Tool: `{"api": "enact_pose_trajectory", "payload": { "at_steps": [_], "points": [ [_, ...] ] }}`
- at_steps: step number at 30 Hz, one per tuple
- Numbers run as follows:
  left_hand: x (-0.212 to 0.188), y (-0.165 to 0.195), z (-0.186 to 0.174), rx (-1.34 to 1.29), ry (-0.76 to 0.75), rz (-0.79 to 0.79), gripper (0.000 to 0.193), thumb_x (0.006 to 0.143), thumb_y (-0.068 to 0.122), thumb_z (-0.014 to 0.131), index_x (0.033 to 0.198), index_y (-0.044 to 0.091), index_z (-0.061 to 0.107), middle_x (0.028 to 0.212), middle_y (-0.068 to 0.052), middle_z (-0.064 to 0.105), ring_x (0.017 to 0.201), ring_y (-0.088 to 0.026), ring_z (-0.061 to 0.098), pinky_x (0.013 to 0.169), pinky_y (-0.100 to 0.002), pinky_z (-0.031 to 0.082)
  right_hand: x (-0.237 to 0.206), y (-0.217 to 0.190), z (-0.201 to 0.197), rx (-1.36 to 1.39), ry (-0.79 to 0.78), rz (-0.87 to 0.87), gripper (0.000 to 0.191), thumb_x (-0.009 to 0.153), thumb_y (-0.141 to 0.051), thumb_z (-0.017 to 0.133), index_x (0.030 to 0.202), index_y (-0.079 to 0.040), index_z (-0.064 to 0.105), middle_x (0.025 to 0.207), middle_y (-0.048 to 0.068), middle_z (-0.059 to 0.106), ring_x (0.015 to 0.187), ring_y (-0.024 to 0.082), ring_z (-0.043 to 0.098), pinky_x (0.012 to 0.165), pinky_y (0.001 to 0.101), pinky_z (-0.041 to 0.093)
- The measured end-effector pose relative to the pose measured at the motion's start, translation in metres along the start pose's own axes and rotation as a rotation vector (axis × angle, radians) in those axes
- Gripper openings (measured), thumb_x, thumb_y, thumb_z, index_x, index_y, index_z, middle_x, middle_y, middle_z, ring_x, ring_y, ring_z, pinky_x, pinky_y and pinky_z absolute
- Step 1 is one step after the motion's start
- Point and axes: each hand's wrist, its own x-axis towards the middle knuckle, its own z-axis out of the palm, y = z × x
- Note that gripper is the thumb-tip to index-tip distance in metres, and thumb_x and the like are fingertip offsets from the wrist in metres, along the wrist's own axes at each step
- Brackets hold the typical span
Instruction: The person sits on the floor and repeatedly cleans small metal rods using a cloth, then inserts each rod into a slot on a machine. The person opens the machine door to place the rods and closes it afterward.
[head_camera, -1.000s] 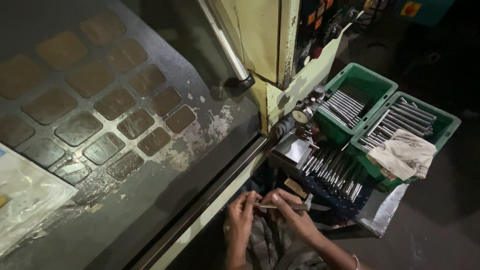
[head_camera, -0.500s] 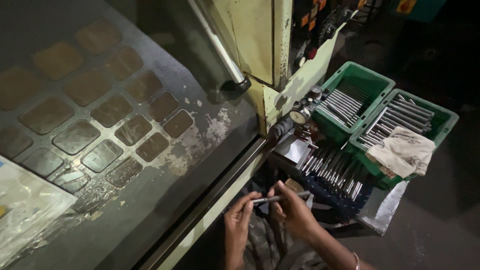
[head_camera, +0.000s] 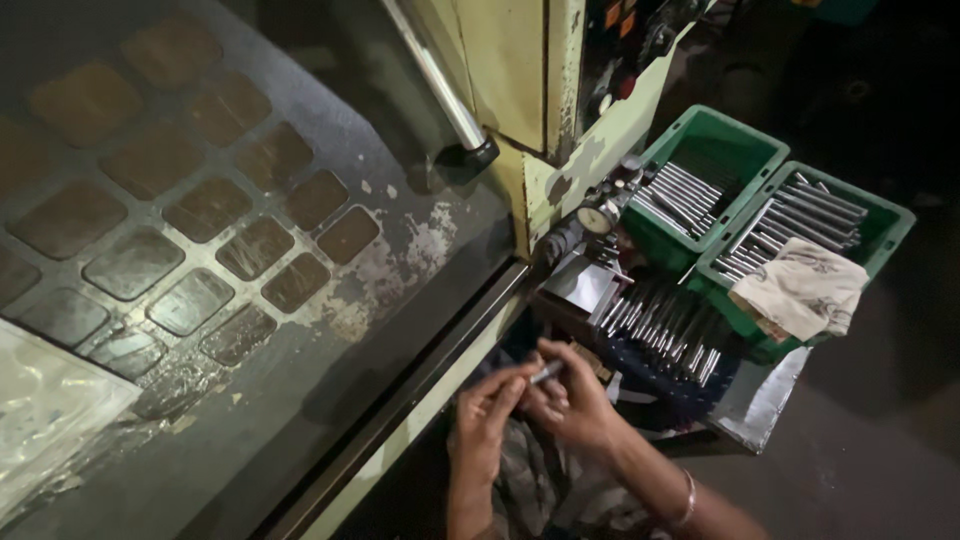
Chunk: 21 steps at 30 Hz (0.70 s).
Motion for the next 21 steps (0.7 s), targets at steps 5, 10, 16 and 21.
{"api": "enact_pose_trajectory", "payload": {
  "at_steps": [5,10,16,21],
  "points": [
    [0.001,0.049,0.036,0.083,-0.016,0.020,0.028,0.097,0.010,0.064,0.121,0.001,0.072,0.098,-0.010,0.080,0.087,-0.015,0.075,0.081,-0.030,0.059,0.012,-0.001,0.048,0.068,0.017,0.094,0.036,0.094,-0.042,0.059,0.083,-0.008,0.066,0.066,0.001,0.061,0.052,0.015,0.054,0.045,0.0260,0.040],
    [-0.008,0.070,0.053,0.248,0.050,0.228,0.029,0.101,0.011,0.064,0.126,-0.002,0.072,0.107,-0.010,0.075,0.096,-0.012,0.071,0.089,-0.026,0.055,0.013,0.010,0.069,-0.103,-0.180,-0.071,0.024,0.097,-0.033,0.058,0.095,-0.009,0.057,0.080,0.001,0.058,0.076,0.013,0.058,0.083,0.0262,0.052],
    [0.000,0.075,0.043,0.118,0.132,0.158,0.022,0.095,0.013,0.068,0.111,-0.002,0.074,0.100,-0.006,0.074,0.083,-0.012,0.071,0.076,-0.027,0.057,0.006,0.009,0.066,0.159,-0.316,0.011,0.035,0.106,-0.038,0.057,0.099,-0.005,0.063,0.066,0.001,0.056,0.059,0.015,0.055,0.053,0.0270,0.048],
    [0.033,0.090,0.014,0.261,0.104,0.249,0.022,0.100,0.019,0.068,0.102,-0.002,0.077,0.093,-0.004,0.074,0.077,-0.007,0.060,0.071,-0.022,0.049,-0.006,0.003,0.072,-0.259,-0.289,-0.472,0.035,0.110,-0.035,0.048,0.108,-0.004,0.063,0.065,0.003,0.055,0.052,0.011,0.050,0.049,0.0253,0.040]
  ]
}}
